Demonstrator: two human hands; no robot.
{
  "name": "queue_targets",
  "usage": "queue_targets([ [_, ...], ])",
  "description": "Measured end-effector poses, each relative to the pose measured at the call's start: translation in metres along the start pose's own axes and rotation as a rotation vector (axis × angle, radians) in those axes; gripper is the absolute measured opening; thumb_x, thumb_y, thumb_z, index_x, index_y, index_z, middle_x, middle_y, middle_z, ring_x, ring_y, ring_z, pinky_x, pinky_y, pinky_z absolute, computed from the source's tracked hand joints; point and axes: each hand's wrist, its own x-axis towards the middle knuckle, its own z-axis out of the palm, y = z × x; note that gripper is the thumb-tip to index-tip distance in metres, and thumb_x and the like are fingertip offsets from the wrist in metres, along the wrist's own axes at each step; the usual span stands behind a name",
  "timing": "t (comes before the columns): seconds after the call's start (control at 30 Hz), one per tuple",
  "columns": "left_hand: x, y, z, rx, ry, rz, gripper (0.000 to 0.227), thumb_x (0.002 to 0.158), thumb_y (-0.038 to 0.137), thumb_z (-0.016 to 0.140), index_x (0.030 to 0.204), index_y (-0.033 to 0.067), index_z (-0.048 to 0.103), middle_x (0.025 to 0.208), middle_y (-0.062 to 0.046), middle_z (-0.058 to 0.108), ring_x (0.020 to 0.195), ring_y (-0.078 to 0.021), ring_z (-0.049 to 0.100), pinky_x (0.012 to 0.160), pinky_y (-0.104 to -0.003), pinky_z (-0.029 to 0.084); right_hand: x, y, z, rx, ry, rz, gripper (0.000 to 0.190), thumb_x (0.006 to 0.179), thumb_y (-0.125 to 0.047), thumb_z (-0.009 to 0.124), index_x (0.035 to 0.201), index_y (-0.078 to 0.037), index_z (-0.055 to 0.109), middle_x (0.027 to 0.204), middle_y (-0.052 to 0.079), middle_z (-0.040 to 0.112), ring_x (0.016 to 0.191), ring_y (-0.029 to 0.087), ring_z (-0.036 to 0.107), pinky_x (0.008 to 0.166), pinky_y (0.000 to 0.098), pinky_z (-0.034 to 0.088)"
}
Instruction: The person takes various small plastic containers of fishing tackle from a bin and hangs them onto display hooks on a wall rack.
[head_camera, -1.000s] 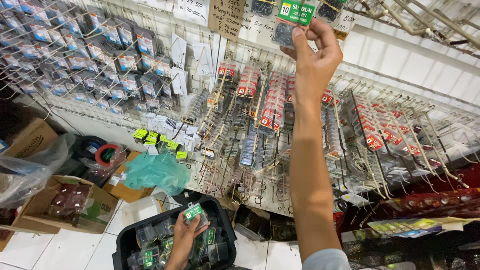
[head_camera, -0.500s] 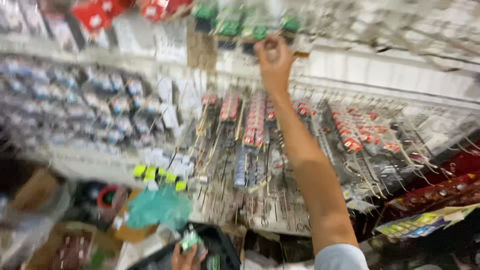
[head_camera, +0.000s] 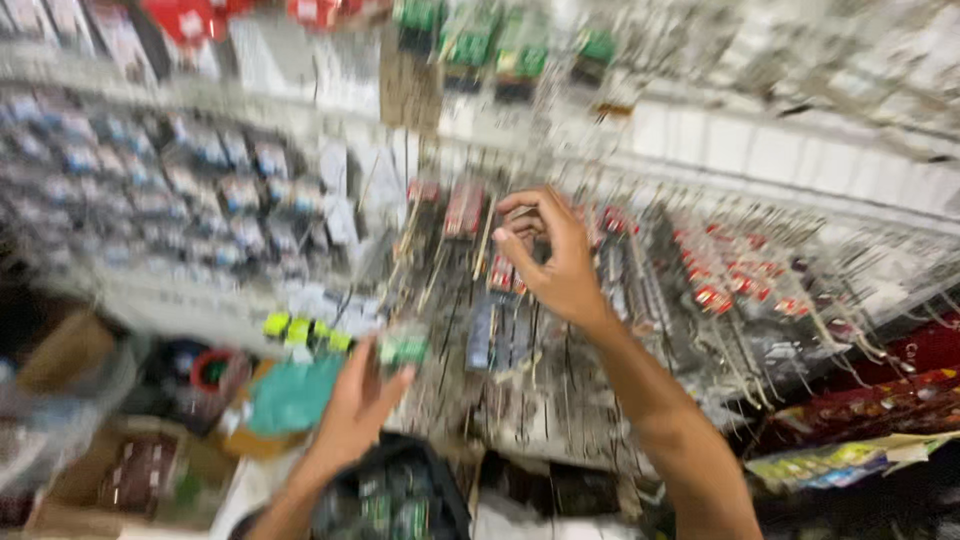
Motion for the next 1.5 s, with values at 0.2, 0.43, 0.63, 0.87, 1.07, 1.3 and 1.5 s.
queue_targets([
  [0.2,0.042,0.125,0.012,-0.084,-0.222,0.372,0.051,0.099,0.016,0.06,0.146,0.0046,0.042,0.127,-0.015,0.062,0.106,-0.0231,0.07,0.09,-0.034,0.063,-0.009,-0.031,0.007,-0.166,-0.496,0.209,0.045,0.097,-0.024,0.062,0.136,-0.004,0.05,0.129,0.018,0.066,0.106,0.025,0.073,0.096,0.0452,0.062],
  [0.43,0.081,0.17,0.008,-0.143,-0.194,0.725,0.045,0.112,0.014,0.057,0.152,0.0055,0.036,0.14,-0.018,0.054,0.123,-0.0285,0.063,0.106,-0.039,0.063,0.015,-0.017,0.006,-0.143,-0.316,-0.108,0.089,0.103,-0.007,0.086,0.162,-0.02,0.021,0.164,0.026,0.038,0.135,0.038,0.069,0.113,0.0508,0.066],
  [0.63,0.097,0.195,-0.003,0.082,0.001,0.968,0.058,0.12,0.022,0.056,0.166,0.0151,0.022,0.176,-0.01,0.028,0.169,-0.0314,0.027,0.143,-0.047,0.028,0.037,-0.029,0.013,-0.237,-0.115,-0.338,0.086,0.105,-0.012,0.086,0.165,-0.02,0.026,0.171,0.013,0.04,0.136,0.026,0.065,0.118,0.0365,0.057],
  [0.87,0.104,0.222,-0.004,-0.094,0.017,0.841,0.06,0.104,0.011,0.062,0.158,0.0113,0.037,0.144,-0.022,0.057,0.111,-0.0382,0.072,0.081,-0.04,0.065,0.058,-0.049,0.021,-0.211,0.031,-0.318,0.067,0.092,-0.015,0.078,0.152,-0.01,0.051,0.136,0.017,0.067,0.119,0.037,0.067,0.103,0.0507,0.053],
  [1.07,0.104,0.228,-0.012,-0.14,0.001,0.774,0.057,0.104,0.014,0.06,0.157,0.0108,0.039,0.122,-0.019,0.065,0.087,-0.0278,0.078,0.058,-0.031,0.063,0.066,-0.059,0.024,-0.205,0.029,-0.333,0.067,0.091,-0.012,0.076,0.152,-0.005,0.05,0.128,0.026,0.066,0.108,0.04,0.07,0.096,0.0517,0.056],
  [1.3,0.115,0.221,-0.008,-0.104,-0.004,0.789,0.054,0.104,0.013,0.061,0.156,0.0107,0.044,0.132,-0.024,0.063,0.108,-0.0326,0.071,0.076,-0.042,0.064,0.068,-0.026,0.031,-0.288,0.065,-0.348,0.063,0.091,-0.022,0.08,0.149,-0.011,0.056,0.134,0.017,0.067,0.116,0.04,0.069,0.095,0.0492,0.054],
  [1.5,0.154,0.21,0.005,-0.078,0.028,0.862,0.054,0.108,-0.002,0.052,0.159,0.0048,0.036,0.148,-0.038,0.047,0.127,-0.0567,0.058,0.096,-0.062,0.057,0.077,-0.006,0.04,-0.173,0.083,-0.307,0.062,0.096,0.0,0.073,0.152,-0.006,0.049,0.139,0.029,0.061,0.112,0.044,0.07,0.099,0.0567,0.055],
])
